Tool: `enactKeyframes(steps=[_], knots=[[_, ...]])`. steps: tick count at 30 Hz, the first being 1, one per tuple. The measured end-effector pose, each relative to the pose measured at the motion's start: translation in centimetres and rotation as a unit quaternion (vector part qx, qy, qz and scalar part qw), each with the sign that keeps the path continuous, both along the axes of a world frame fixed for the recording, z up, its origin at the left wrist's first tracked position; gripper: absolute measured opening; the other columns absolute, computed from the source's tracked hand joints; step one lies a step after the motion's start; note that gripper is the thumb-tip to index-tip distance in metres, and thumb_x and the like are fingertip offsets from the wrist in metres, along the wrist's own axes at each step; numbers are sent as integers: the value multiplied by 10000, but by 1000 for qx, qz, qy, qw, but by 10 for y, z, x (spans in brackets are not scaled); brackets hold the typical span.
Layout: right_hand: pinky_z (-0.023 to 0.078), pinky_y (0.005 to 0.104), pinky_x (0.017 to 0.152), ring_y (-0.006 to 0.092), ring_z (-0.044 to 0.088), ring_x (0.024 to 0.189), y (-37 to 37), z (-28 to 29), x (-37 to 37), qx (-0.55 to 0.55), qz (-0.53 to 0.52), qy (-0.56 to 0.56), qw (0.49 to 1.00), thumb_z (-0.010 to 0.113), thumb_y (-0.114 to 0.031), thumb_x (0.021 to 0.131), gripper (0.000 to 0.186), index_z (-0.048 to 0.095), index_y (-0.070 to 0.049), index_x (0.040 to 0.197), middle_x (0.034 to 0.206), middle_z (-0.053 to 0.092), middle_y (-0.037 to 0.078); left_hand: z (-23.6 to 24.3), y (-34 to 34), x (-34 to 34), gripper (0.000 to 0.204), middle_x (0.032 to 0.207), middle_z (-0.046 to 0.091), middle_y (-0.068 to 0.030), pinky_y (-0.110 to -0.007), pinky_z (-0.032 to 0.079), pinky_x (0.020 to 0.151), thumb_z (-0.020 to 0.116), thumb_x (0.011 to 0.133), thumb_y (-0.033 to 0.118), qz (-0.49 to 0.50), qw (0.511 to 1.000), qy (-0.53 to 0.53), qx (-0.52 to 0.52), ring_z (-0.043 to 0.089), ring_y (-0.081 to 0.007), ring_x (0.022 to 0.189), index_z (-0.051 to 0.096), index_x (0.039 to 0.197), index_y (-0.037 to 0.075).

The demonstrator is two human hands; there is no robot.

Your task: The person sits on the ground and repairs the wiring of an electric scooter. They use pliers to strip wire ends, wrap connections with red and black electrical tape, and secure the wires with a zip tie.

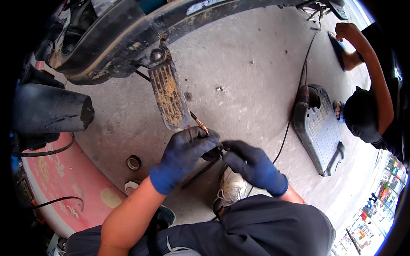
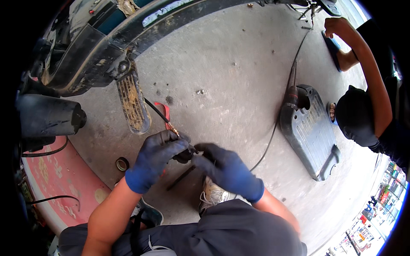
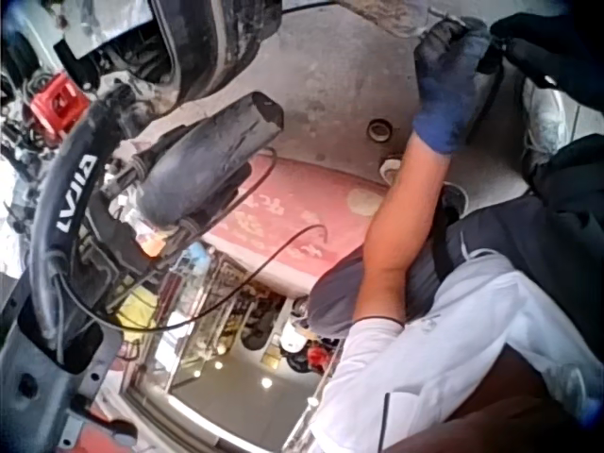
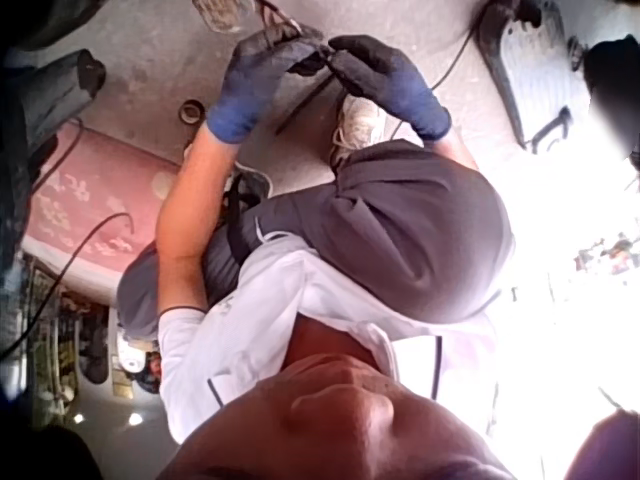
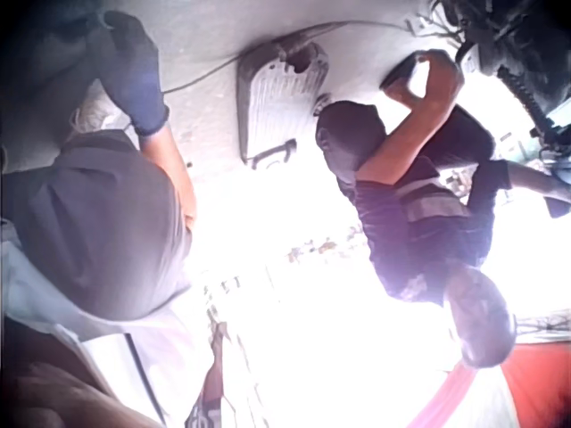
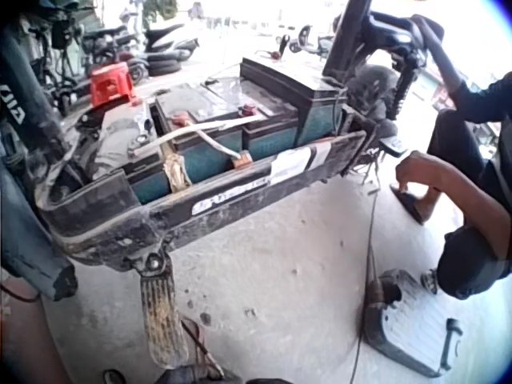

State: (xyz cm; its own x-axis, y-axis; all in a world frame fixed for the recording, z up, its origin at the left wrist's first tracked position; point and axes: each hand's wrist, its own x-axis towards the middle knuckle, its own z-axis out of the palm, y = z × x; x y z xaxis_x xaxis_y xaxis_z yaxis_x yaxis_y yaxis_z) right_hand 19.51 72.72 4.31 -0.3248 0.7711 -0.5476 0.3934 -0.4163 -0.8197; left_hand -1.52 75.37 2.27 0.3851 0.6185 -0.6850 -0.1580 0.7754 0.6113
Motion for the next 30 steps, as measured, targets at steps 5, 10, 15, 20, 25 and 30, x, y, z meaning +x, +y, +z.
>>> enactKeyframes(steps=[5, 10, 15, 20, 25, 30], knots=[[451, 216, 670, 48, 539, 777, 18, -3, -2, -212, -103, 172, 956, 641, -231, 946, 313, 646, -2, 1160, 913, 630, -23, 6, 0, -2, 226, 924, 674, -48, -254, 497, 783, 607, 933, 150, -21, 995, 48, 81, 612, -90, 850, 656, 1071, -22], [483, 255, 703, 96, 597, 773, 19, -3, -6, -203, -115, 166, 958, 648, -212, 930, 244, 655, 10, 1032, 889, 679, 55, 12, 5, 2, 215, 934, 675, -45, -243, 493, 804, 613, 926, 114, -8, 999, 28, 39, 613, -92, 867, 661, 1081, -27], [492, 256, 703, 113, 614, 763, 9, -17, -4, -220, -165, 243, 930, 620, -176, 940, 207, 644, 4, 1041, 878, 679, 69, 8, 4, 2, 211, 930, 669, -47, -250, 493, 791, 598, 934, 109, 2, 999, -21, 34, 608, -94, 842, 654, 1083, -28], [502, 258, 713, 106, 623, 788, 15, -5, 7, -216, -132, 170, 952, 583, -199, 964, 262, 630, 2, 1125, 884, 677, 62, 4, 1, 6, 235, 909, 665, -81, -304, 530, 796, 552, 960, 201, 18, 998, 21, 51, 646, -144, 853, 603, 1039, -14], [493, 260, 684, 98, 617, 779, 2, 17, 36, -110, 33, 51, 992, 616, -194, 946, 255, 656, 5, 1100, 853, 667, 63, -5, -1, 8, 250, 901, 662, -89, -309, 576, 679, 542, 974, 242, 78, 991, 87, 65, 661, -150, 777, 582, 1051, 7], [449, 257, 631, 85, 535, 687, -2, 16, 32, -109, -3, 33, 994, 594, -160, 952, 191, 673, 7, 1004, 747, 594, 32, 9, 3, 16, 244, 926, 655, -95, -287, 585, 632, 536, 979, 252, 130, 989, 49, -45, 672, -147, 791, 571, 1061, 25]])
